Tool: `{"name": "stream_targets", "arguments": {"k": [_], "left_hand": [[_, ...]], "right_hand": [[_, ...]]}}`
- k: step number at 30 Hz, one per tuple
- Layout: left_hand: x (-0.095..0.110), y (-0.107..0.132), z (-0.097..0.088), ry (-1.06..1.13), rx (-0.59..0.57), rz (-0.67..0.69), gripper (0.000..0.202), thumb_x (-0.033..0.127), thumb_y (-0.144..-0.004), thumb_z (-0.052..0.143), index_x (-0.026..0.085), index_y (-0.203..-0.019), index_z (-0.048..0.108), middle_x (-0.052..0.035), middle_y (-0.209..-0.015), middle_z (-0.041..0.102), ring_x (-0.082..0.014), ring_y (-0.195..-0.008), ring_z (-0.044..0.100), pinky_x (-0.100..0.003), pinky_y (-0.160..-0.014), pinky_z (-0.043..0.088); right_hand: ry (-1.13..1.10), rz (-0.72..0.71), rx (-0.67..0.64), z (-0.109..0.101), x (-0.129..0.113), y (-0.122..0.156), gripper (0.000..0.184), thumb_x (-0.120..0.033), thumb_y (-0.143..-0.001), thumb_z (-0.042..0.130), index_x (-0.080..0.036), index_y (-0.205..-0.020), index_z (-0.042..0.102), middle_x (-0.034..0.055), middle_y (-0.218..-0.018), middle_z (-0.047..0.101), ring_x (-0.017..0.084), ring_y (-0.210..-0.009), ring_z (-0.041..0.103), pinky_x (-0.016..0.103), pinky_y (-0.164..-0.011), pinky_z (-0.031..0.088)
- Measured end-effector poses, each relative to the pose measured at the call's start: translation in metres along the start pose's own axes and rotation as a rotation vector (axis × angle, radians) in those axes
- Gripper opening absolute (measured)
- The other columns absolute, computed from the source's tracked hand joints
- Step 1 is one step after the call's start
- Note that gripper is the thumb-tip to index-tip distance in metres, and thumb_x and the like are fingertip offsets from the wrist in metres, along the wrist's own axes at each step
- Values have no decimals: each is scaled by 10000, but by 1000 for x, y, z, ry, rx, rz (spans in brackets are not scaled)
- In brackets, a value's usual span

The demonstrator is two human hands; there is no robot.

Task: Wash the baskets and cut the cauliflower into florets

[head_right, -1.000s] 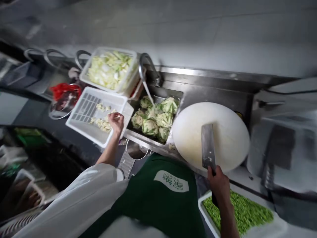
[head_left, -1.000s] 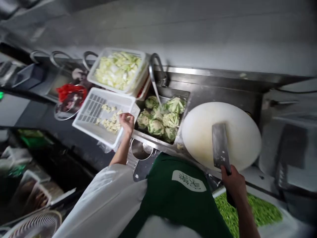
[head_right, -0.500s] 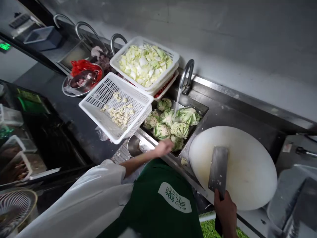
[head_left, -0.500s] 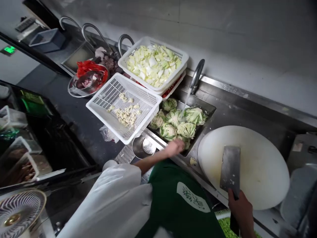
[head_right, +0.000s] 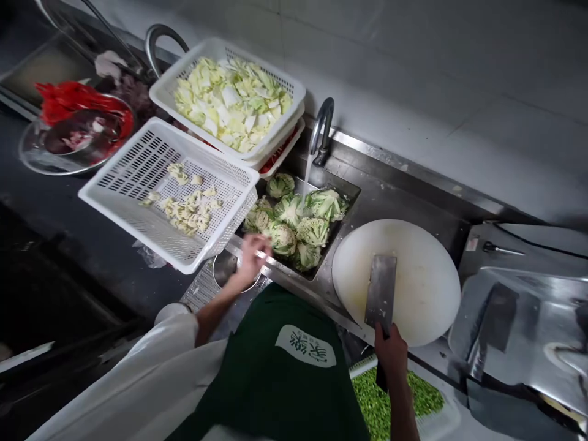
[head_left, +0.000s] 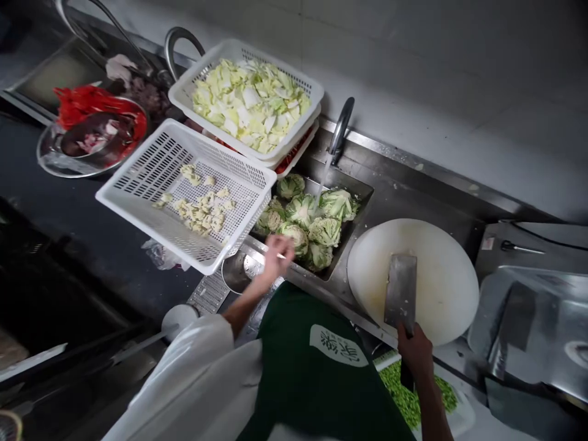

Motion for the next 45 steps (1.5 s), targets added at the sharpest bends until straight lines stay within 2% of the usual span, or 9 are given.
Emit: {"name": "stream_targets", "arguments": {"k": [3,6,9,15,21,26,33,40,45], "left_hand": [[-60,-33,-133,-141,326,-109,265,317,-895,667,218,-1135,717,-117,-1164,578,-250,-979,647,-487,-841,621],[-88,-52,-179,-325,352,-158,478,292,-806,751,205,-1271,686,-152,-1361,512,-305,-1150,601,-523,-970,580],[-73,-63,-106,-223,142,-47,409,278,-893,655,205,-1294,680,-138,-1290,606,-273,-1060,643,-476,-935,595],[-20,-49,190,-280,-682,156,527,186,-896,597,144,-1419,648,-215,-1438,627,-337,-1342,598,-500,-1130,506],[-35,-49,325,-391,-812,330,635,188,-889,635,324,-1509,601,-171,-1723,318,-540,-1601,114,-935,-1091,150],[-66,-59,369,-465,-894,453,782,293,-794,802,333,-1538,565,-202,-1700,349,-601,-1578,76,-930,-1082,161],[-68,-40,352,-366,-817,381,823,287,-779,829,308,-1552,549,-199,-1639,439,-574,-1587,55,-881,-1149,119],[-66,-81,367,-243,-794,317,610,379,-656,930,222,-1221,762,-202,-1446,598,-604,-1511,257,-835,-1129,277],[-65,-33,354,-298,-756,334,547,247,-886,697,250,-1431,659,-216,-1456,601,-528,-1573,216,-868,-1145,200]], "right_hand": [[-13,2,1,-1,-3,0,369,-608,-826,449,-250,-819,538,105,-754,662,270,-752,610,329,-651,410],[-28,4,7,-3,-6,0,356,-599,-816,467,-251,-781,529,105,-734,670,258,-737,603,323,-642,412],[-20,7,22,-6,-9,0,355,-596,-816,470,-250,-778,534,101,-720,667,250,-718,592,325,-638,402],[-31,17,48,-8,-16,0,332,-570,-809,465,-252,-817,560,98,-734,691,270,-729,645,330,-634,426],[-75,34,112,-5,-16,0,339,-605,-817,454,-279,-786,538,99,-710,716,319,-737,715,353,-636,472],[-78,71,132,-1,-7,-2,400,-662,-816,461,-276,-805,565,100,-700,716,314,-690,714,341,-593,447],[-14,98,89,-1,-10,1,386,-634,-862,433,-272,-827,564,95,-728,722,306,-742,712,335,-622,453],[-86,108,85,-1,-6,-2,400,-657,-829,444,-279,-814,573,108,-712,728,323,-734,722,347,-622,468],[-89,92,96,0,-3,-4,395,-669,-814,441,-287,-793,537,103,-717,722,323,-739,711,356,-634,462]]}}
Point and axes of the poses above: each hand's wrist, its own y-axis away from the middle knuckle, its own z-axis out of the palm, x = y × z, the point moved 8 cm from there along -y, towards the middle knuckle
